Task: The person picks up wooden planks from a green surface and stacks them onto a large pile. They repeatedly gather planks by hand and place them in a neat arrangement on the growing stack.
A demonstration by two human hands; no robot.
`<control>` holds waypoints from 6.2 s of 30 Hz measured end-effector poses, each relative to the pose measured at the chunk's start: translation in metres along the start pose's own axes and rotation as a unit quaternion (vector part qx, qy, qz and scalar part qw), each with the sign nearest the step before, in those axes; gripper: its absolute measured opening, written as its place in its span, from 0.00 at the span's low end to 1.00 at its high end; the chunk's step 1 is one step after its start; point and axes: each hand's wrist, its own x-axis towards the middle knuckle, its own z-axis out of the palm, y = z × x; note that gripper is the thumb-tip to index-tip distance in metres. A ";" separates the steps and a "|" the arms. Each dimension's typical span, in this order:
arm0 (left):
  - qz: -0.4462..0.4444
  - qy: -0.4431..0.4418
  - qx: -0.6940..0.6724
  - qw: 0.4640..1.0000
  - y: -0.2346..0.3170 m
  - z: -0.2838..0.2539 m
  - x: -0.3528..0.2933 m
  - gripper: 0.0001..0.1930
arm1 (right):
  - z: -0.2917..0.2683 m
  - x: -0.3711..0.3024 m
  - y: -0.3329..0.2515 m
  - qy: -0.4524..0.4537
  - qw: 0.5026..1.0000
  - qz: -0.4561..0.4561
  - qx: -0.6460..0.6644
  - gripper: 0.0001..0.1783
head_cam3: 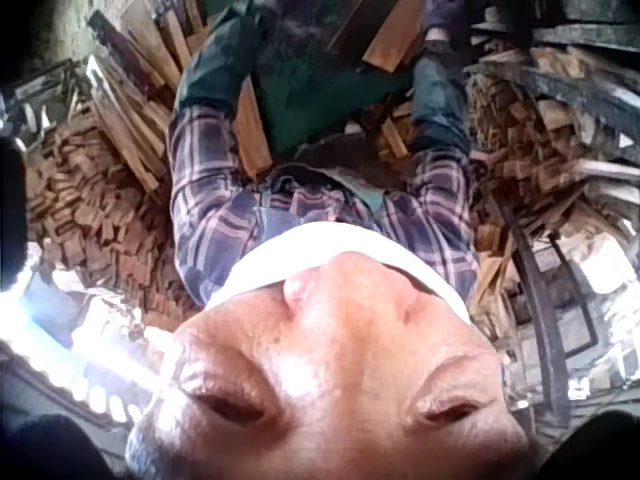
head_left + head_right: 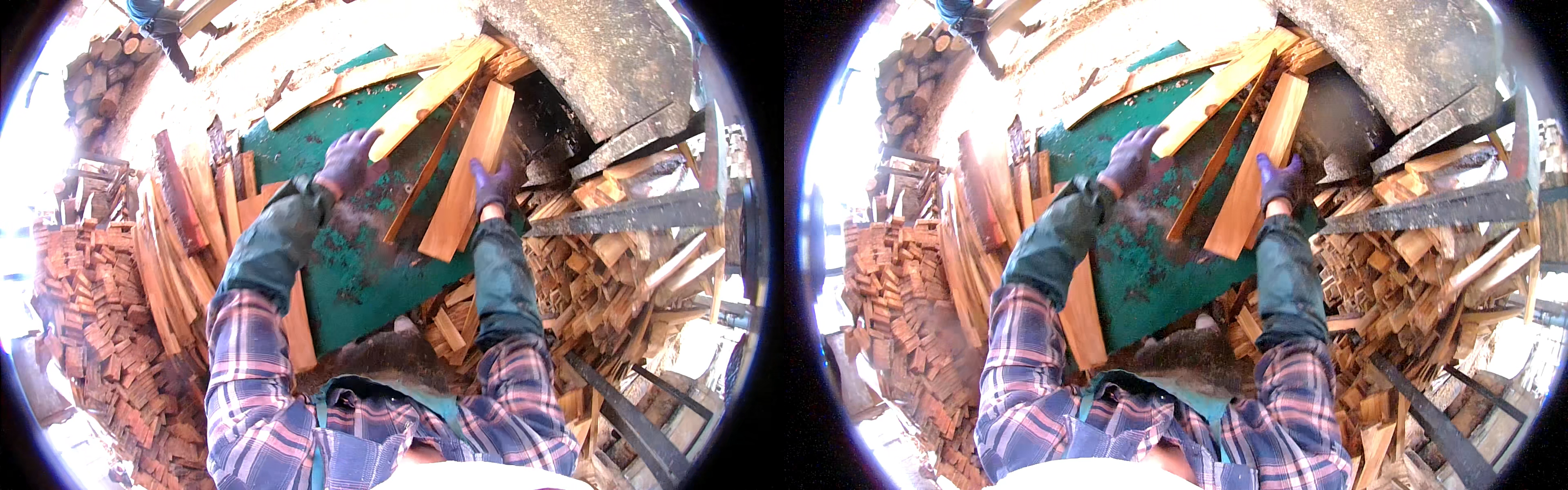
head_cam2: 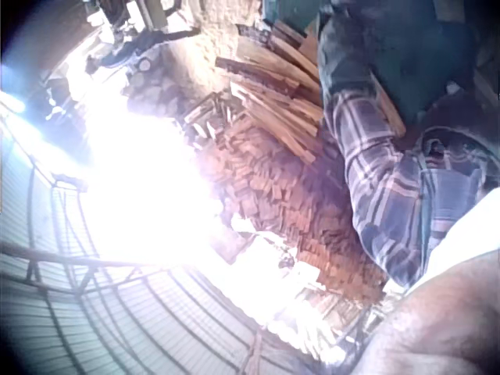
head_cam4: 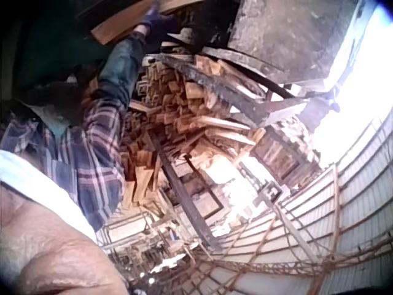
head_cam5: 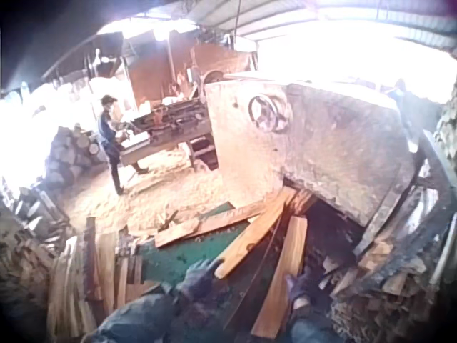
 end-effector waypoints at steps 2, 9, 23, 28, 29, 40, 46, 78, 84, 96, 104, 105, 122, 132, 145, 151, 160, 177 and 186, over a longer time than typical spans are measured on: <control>-0.049 -0.012 0.013 0.999 0.009 0.024 0.068 0.44 | 0.007 0.010 0.009 0.022 0.998 -0.006 -0.057 0.59; -0.202 -0.018 0.000 0.979 0.023 0.074 0.118 0.38 | -0.006 0.021 0.011 -0.093 0.990 0.038 0.095 0.55; -0.306 0.031 -0.621 0.721 0.031 0.013 -0.208 0.39 | 0.088 -0.158 -0.046 -0.543 0.834 0.068 0.069 0.30; -0.449 0.028 -0.530 0.719 0.018 -0.002 -0.257 0.39 | 0.043 -0.005 -0.065 -0.235 0.961 -0.073 0.125 0.13; -0.411 0.055 -0.417 0.809 0.016 -0.001 -0.256 0.39 | 0.035 0.042 -0.076 -0.170 0.976 -0.041 0.128 0.16; -0.122 0.017 -0.054 0.991 -0.052 0.003 -0.201 0.44 | 0.091 0.254 -0.208 0.114 0.942 0.075 -0.308 0.52; -0.042 -0.035 -0.073 0.996 -0.072 -0.005 -0.209 0.43 | 0.080 0.220 -0.193 0.128 0.899 0.031 -0.419 0.41; 0.326 0.181 -0.227 0.900 0.064 -0.101 -0.119 0.51 | -0.122 -0.311 -0.240 -0.423 0.883 -0.199 0.031 0.29; 0.091 0.161 -0.661 0.727 0.068 -0.192 -0.147 0.36 | -0.126 -0.295 -0.272 -0.306 0.890 -0.299 0.156 0.28; -0.277 0.079 -0.630 0.721 -0.028 -0.084 -0.349 0.39 | 0.106 -0.471 -0.093 -0.423 0.850 0.173 0.263 0.25; -0.351 0.130 -0.647 0.664 -0.024 -0.052 -0.372 0.36 | 0.076 -0.477 -0.094 -0.486 0.776 0.282 0.286 0.28; -0.365 0.105 -0.716 0.586 -0.023 -0.052 -0.371 0.32 | 0.073 -0.477 -0.095 -0.488 0.778 0.273 0.286 0.28; -0.117 -0.239 -0.619 0.739 0.119 -0.029 -0.333 0.21 | -0.066 -0.531 0.082 -0.079 0.848 0.261 0.456 0.24; -0.309 0.131 -0.479 0.811 -0.025 -0.040 -0.308 0.16 | 0.026 -0.402 0.264 -0.246 0.868 0.301 0.308 0.35; -0.396 0.112 -0.308 0.858 -0.031 0.024 -0.202 0.43 | 0.050 -0.315 0.067 -0.445 0.784 0.302 0.312 0.22; -0.364 0.113 -0.684 0.622 -0.016 0.008 -0.230 0.28 | 0.047 -0.330 0.007 -0.408 0.745 0.388 0.357 0.23; -0.330 0.262 -0.640 0.643 -0.077 -0.076 -0.272 0.26 | 0.105 -0.363 -0.143 -0.510 0.837 -0.038 0.194 0.25; -0.361 0.461 -0.544 0.601 -0.193 -0.254 -0.570 0.21 | 0.310 -0.498 -0.235 -0.422 0.781 -0.456 -0.062 0.38; -0.299 0.406 -0.699 0.507 -0.156 -0.252 -0.562 0.12 | 0.390 -0.449 -0.254 -0.445 0.863 -0.204 -0.124 0.63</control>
